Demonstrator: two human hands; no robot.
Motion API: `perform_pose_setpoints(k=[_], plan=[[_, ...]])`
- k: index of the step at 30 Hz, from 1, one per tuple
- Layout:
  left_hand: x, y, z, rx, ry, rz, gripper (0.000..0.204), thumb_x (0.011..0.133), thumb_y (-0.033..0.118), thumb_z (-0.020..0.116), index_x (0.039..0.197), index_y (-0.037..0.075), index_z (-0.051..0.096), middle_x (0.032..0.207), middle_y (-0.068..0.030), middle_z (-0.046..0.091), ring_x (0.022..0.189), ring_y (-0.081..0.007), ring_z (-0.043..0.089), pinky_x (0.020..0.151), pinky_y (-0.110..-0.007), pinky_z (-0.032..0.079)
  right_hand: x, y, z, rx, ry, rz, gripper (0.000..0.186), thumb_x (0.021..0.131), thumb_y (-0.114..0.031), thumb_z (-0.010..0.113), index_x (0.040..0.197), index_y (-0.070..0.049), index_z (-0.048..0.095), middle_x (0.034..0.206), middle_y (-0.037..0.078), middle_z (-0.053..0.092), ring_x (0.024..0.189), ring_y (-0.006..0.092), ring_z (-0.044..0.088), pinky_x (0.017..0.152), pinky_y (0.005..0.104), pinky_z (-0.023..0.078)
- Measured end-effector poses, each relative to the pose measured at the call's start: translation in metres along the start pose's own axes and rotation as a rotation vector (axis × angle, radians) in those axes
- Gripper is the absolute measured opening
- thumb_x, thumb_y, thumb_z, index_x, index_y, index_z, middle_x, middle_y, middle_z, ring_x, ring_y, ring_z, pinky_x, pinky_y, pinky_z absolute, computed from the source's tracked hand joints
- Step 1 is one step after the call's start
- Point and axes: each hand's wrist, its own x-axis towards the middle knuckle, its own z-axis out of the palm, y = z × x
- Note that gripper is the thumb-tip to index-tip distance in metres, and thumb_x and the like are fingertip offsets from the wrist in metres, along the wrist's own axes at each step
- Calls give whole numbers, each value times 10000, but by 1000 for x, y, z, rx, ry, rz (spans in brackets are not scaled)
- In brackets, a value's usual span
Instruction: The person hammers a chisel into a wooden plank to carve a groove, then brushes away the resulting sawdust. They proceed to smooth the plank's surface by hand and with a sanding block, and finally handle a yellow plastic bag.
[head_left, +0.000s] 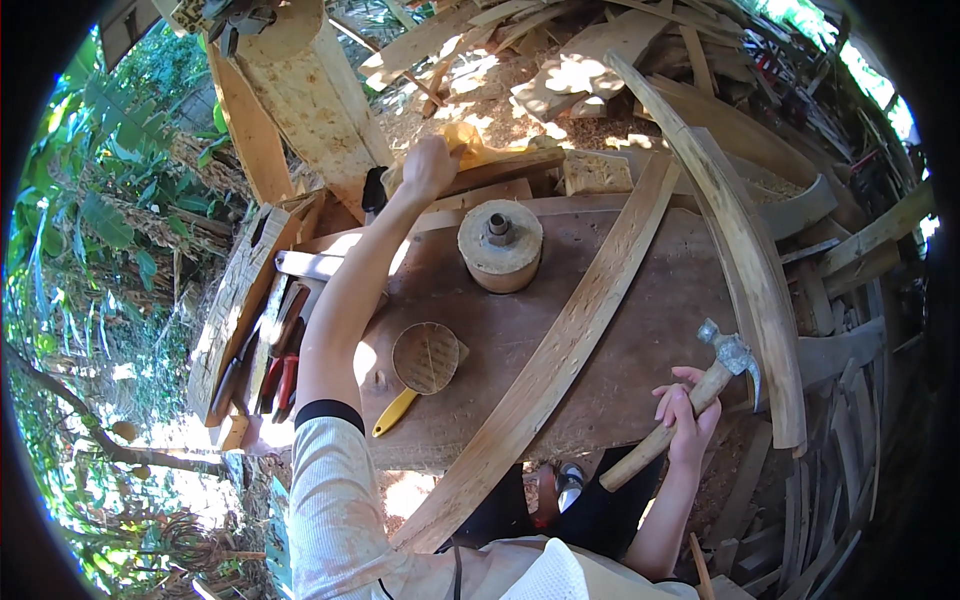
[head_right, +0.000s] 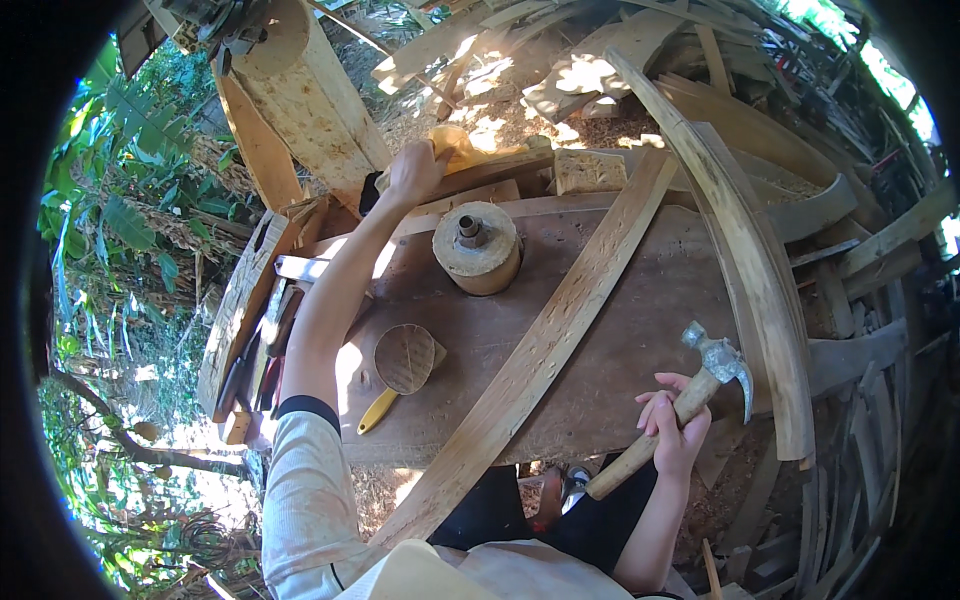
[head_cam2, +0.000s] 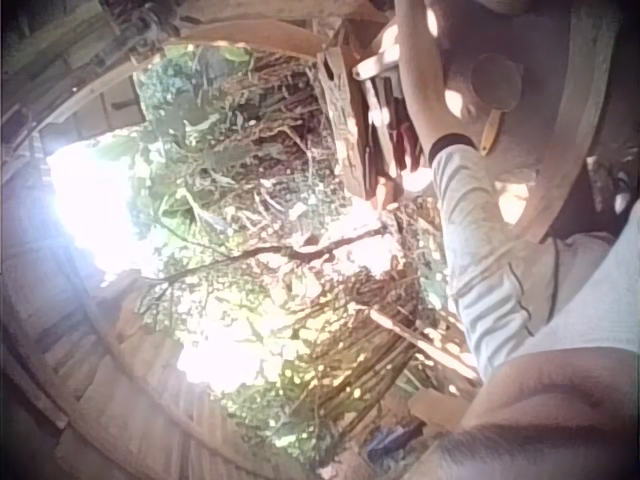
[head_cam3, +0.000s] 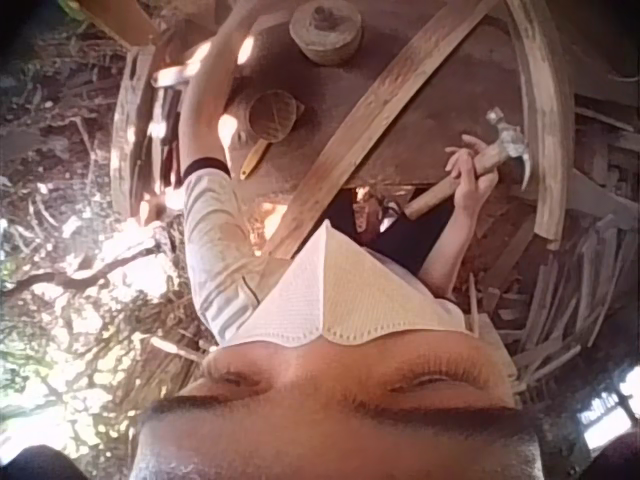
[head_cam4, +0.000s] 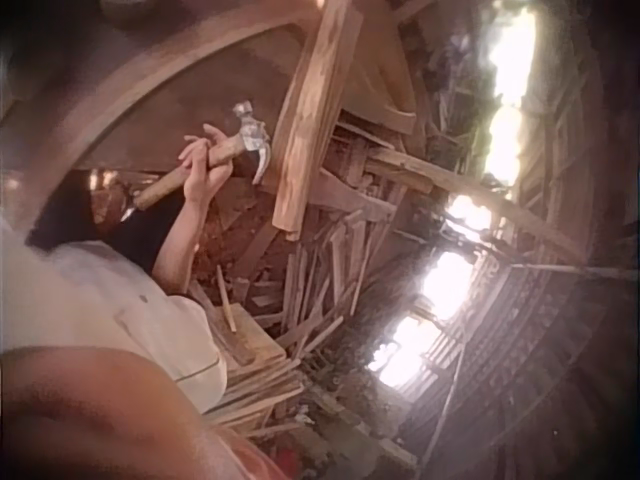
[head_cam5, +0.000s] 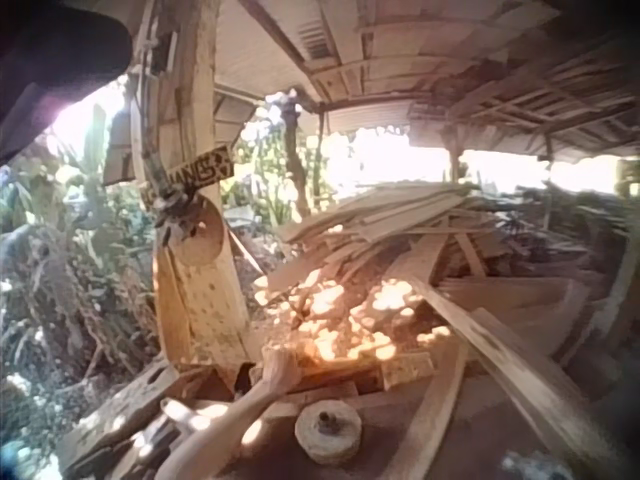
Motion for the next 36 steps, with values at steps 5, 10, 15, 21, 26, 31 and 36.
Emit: perform_pose_setpoints(k=[5,10,15,21,26,31,36], plan=[[5,8,-13,-571,-209,-314,461,961,405,593,889,-29,731,890,-208,715,834,-315,689,789,-416,550,-1,-2,-3,9,11,5,242,949,-56,531,1157,63,566,574,-9,485,516,102,511,774,368,543],[17,-29,-1,-1108,-363,-446,426,938,374,585,986,-26,723,902,-143,721,866,-258,694,774,-425,559,1,-2,0,19,6,14,243,944,-52,529,1154,66,568,571,-10,483,512,103,510,770,365,543],[26,-65,-10,-424,-422,-108,512,880,358,604,1252,8,633,1075,-181,717,912,-293,702,843,-427,559,5,2,7,41,-37,-6,249,957,-92,551,1157,54,579,566,-23,450,521,94,494,768,349,531],[10,-37,3,169,-297,123,527,801,404,674,1163,23,694,1109,-217,718,1017,-355,698,889,-441,549,1,-1,8,29,32,-19,333,968,-120,500,1212,101,552,567,2,487,514,108,503,733,357,538],[1,-29,-3,-1,-251,-35,352,880,338,660,1040,31,727,1020,-220,726,965,-363,701,832,-448,552,12,-9,18,148,150,123,339,1017,-181,490,1243,61,559,660,16,511,537,118,510,717,336,528],[-12,-14,-14,-172,-94,-34,329,884,325,709,971,9,741,934,-202,739,903,-354,713,805,-438,552,40,-8,4,-475,240,75,316,1039,-271,558,1110,32,615,738,4,538,655,69,490,656,260,439],[-18,-30,-20,-368,65,-133,365,864,348,739,987,5,756,916,-202,744,874,-340,721,799,-413,552,62,-17,12,-752,142,114,274,981,-252,651,970,21,633,773,38,576,698,138,531,642,321,436]])
